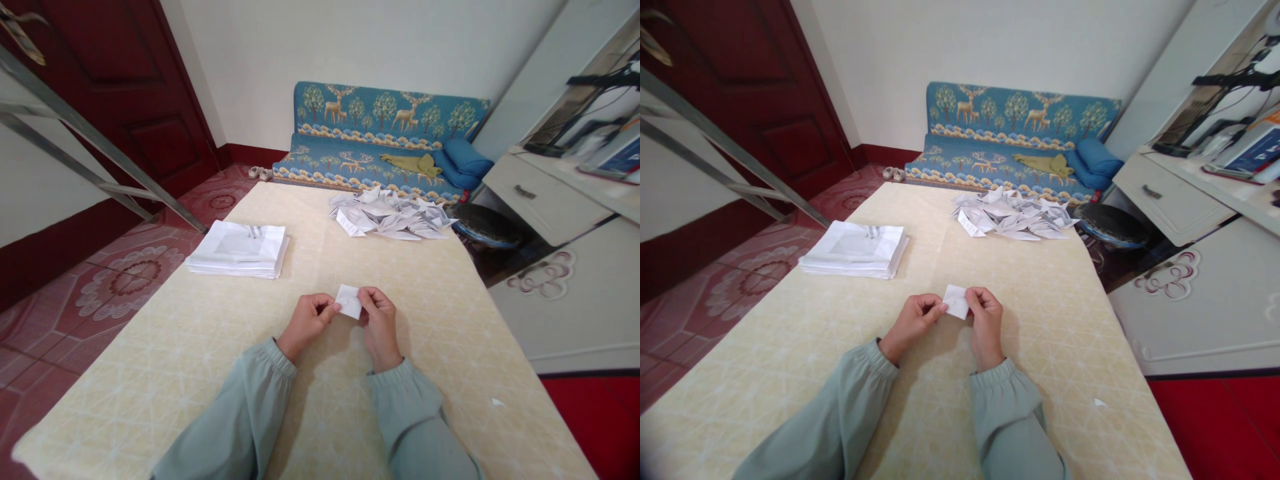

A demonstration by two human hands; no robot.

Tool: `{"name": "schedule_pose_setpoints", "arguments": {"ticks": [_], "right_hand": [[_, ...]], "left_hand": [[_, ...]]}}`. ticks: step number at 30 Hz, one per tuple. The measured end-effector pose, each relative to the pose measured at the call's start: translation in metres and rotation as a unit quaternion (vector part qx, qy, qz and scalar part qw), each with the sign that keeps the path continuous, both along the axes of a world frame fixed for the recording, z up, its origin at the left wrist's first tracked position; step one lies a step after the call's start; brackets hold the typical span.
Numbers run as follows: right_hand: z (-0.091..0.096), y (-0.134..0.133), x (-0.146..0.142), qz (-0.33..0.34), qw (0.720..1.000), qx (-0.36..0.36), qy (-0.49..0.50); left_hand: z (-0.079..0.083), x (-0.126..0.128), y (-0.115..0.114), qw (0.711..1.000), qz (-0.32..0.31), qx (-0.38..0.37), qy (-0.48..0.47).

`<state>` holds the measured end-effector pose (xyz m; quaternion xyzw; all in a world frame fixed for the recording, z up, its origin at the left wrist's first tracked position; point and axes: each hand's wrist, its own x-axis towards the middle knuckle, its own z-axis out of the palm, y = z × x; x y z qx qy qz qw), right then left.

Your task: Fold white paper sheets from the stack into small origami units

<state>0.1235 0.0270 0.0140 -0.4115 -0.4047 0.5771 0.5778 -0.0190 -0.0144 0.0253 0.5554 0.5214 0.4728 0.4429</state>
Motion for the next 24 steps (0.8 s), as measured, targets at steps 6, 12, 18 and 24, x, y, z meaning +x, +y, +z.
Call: {"name": "schedule_pose_setpoints", "arguments": {"ticks": [6,12,18,24], "right_hand": [[-0.0007,-0.0016,-0.0016,0.033,0.997,0.034,-0.058],[0.0015,-0.004,0.0,0.033,0.99,0.06,-0.12],[0.0032,-0.0034,0.0036,0.06,0.981,0.095,-0.157],[0.0048,-0.0035,0.0013,0.101,0.977,0.087,-0.169]], "left_hand": [[0.0,-0.003,0.0027,0.997,0.074,0.023,0.003],[0.0004,-0.0007,0.0027,0.999,0.028,-0.005,-0.019],[-0.002,-0.0024,0.0058,0.994,0.05,0.004,-0.096],[-0.0072,-0.0092,0.0085,0.985,0.11,0.02,-0.128]]}}
